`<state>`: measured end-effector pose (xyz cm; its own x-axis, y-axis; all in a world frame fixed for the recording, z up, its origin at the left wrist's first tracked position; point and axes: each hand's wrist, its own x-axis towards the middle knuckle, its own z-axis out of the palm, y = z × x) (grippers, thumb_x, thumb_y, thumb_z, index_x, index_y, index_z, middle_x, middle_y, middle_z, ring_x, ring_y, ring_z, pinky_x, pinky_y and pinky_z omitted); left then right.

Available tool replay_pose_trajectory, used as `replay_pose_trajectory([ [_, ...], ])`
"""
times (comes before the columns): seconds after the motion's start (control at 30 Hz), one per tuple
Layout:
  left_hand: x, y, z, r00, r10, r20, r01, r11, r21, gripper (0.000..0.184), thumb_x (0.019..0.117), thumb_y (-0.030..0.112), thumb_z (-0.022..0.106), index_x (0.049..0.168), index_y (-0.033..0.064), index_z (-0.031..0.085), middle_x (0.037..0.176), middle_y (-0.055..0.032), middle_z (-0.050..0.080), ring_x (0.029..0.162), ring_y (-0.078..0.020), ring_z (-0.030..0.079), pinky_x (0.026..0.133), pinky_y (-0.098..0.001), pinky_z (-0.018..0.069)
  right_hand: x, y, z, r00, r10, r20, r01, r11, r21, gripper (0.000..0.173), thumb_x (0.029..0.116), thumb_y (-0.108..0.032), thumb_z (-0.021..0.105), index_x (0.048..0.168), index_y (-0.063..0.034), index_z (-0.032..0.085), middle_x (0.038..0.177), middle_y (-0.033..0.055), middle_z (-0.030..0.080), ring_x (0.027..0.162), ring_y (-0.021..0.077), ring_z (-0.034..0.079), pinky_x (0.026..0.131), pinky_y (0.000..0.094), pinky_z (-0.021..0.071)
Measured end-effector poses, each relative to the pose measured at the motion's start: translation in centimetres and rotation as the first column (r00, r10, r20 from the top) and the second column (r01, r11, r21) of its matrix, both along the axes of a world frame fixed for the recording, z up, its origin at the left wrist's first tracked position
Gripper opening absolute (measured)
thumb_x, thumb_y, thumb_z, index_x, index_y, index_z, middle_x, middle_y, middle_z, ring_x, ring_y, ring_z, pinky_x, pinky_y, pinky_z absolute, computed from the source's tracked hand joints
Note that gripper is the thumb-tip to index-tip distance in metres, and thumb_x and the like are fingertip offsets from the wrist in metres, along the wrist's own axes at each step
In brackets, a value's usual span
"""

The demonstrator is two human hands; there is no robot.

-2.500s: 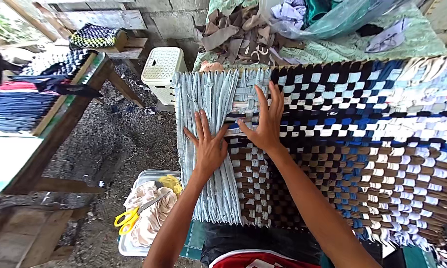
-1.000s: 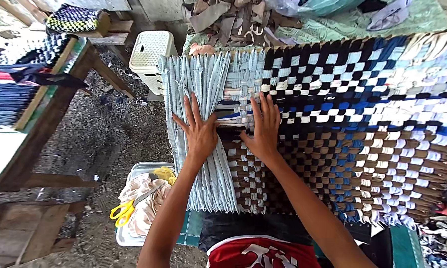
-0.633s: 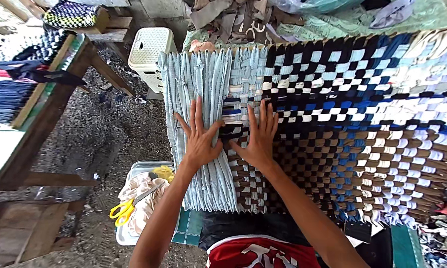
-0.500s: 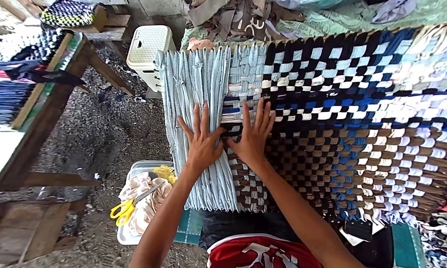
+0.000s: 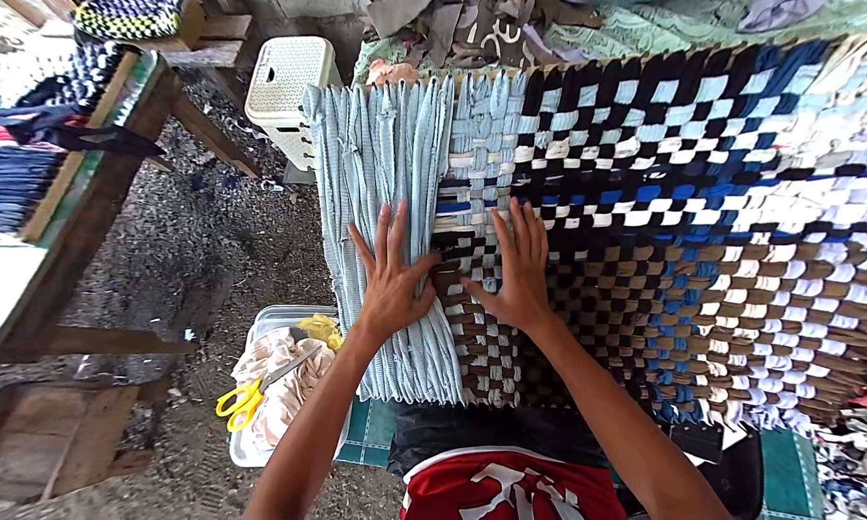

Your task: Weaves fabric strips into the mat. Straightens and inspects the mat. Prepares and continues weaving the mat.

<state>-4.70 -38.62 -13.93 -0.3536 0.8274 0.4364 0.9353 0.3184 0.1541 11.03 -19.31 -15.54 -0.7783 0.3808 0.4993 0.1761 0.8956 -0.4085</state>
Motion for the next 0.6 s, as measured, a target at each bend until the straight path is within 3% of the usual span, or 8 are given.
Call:
replay_pose_trajectory([
  [0.07, 0.3, 0.0, -0.4, 1.000, -0.008, -0.002, 0.008, 1.000, -0.021, 0.035, 0.0878, 0.046, 0.064, 0.119, 0.0342, 0.075, 0.172, -0.0196, 0.008, 0.158, -0.0456, -0.006, 0.115, -0.0826, -0.0071, -0.1, -1.5, -0.4, 0.999, -0.046, -0.003, 0.046, 0.999, 0.003, 0.119, 0.0699, -0.072, 0.075, 0.164, -0.0170, 0.027, 0.172, 0.0160, 0.012, 0.159, 0.0367, 0.004, 0.126, 0.0652, 0.0012],
  [0.2, 0.7, 0.4, -0.5, 1.000, -0.019, -0.008, 0.019, 0.999, -0.046, 0.034, 0.0876, 0.051, 0.067, 0.115, 0.0326, 0.077, 0.173, -0.0183, 0.007, 0.158, -0.0444, -0.008, 0.115, -0.0823, -0.0091, -2.0, -3.9, -1.5, 0.980, -0.195, 0.040, 0.194, 0.980, 0.037, 0.122, 0.0676, -0.063, 0.080, 0.166, -0.0226, 0.020, 0.172, 0.0182, 0.005, 0.159, 0.0357, -0.003, 0.123, 0.0691, -0.0040],
  [0.3, 1.0, 0.5, -1.3, 1.000, 0.005, -0.024, -0.006, 0.999, -0.038, 0.029, 0.0906, 0.047, 0.067, 0.113, 0.0313, 0.078, 0.172, -0.0166, 0.014, 0.159, -0.0438, -0.003, 0.114, -0.0831, -0.0079, -2.5, -4.1, -1.5, 0.976, -0.206, 0.067, 0.205, 0.978, 0.027, 0.123, 0.0663, -0.050, 0.085, 0.166, -0.0247, 0.017, 0.172, 0.0189, 0.001, 0.159, 0.0372, -0.005, 0.123, 0.0700, -0.0035],
  [0.37, 0.8, 0.6, -2.1, 0.999, 0.036, -0.029, -0.036, 0.999, -0.027, 0.022, 0.0917, 0.037, 0.066, 0.107, 0.0283, 0.080, 0.172, -0.0159, 0.017, 0.159, -0.0433, -0.003, 0.113, -0.0837, -0.0085, -2.0, -3.4, -1.5, 0.983, -0.166, 0.075, 0.166, 0.986, 0.009, 0.120, 0.0682, -0.042, 0.085, 0.166, -0.0246, 0.018, 0.173, 0.0173, 0.002, 0.159, 0.0352, -0.003, 0.124, 0.0678, -0.0017],
  [0.5, 0.7, 0.8, -2.5, 0.997, 0.070, -0.028, -0.071, 0.997, -0.036, 0.021, 0.0934, 0.033, 0.063, 0.104, 0.0275, 0.080, 0.172, -0.0138, 0.018, 0.159, -0.0429, -0.003, 0.113, -0.0843, -0.0092, -0.4, -1.1, -2.1, 0.996, -0.068, 0.049, 0.068, 0.998, -0.001, 0.107, 0.0748, -0.044, 0.076, 0.164, -0.0161, 0.025, 0.173, 0.0123, 0.011, 0.160, 0.0302, 0.006, 0.127, 0.0634, 0.0058],
  [0.6, 0.7, 0.5, -2.2, 0.999, 0.049, -0.024, -0.049, 0.999, -0.016, 0.020, 0.0936, 0.033, 0.064, 0.104, 0.0263, 0.080, 0.171, -0.0143, 0.021, 0.159, -0.0427, -0.001, 0.114, -0.0831, -0.0088, -0.3, -0.8, -2.6, 0.996, -0.034, 0.081, 0.033, 0.999, 0.018, 0.100, 0.0825, -0.045, 0.069, 0.166, -0.0164, 0.021, 0.173, 0.0130, 0.004, 0.160, 0.0308, -0.001, 0.126, 0.0636, 0.0013],
])
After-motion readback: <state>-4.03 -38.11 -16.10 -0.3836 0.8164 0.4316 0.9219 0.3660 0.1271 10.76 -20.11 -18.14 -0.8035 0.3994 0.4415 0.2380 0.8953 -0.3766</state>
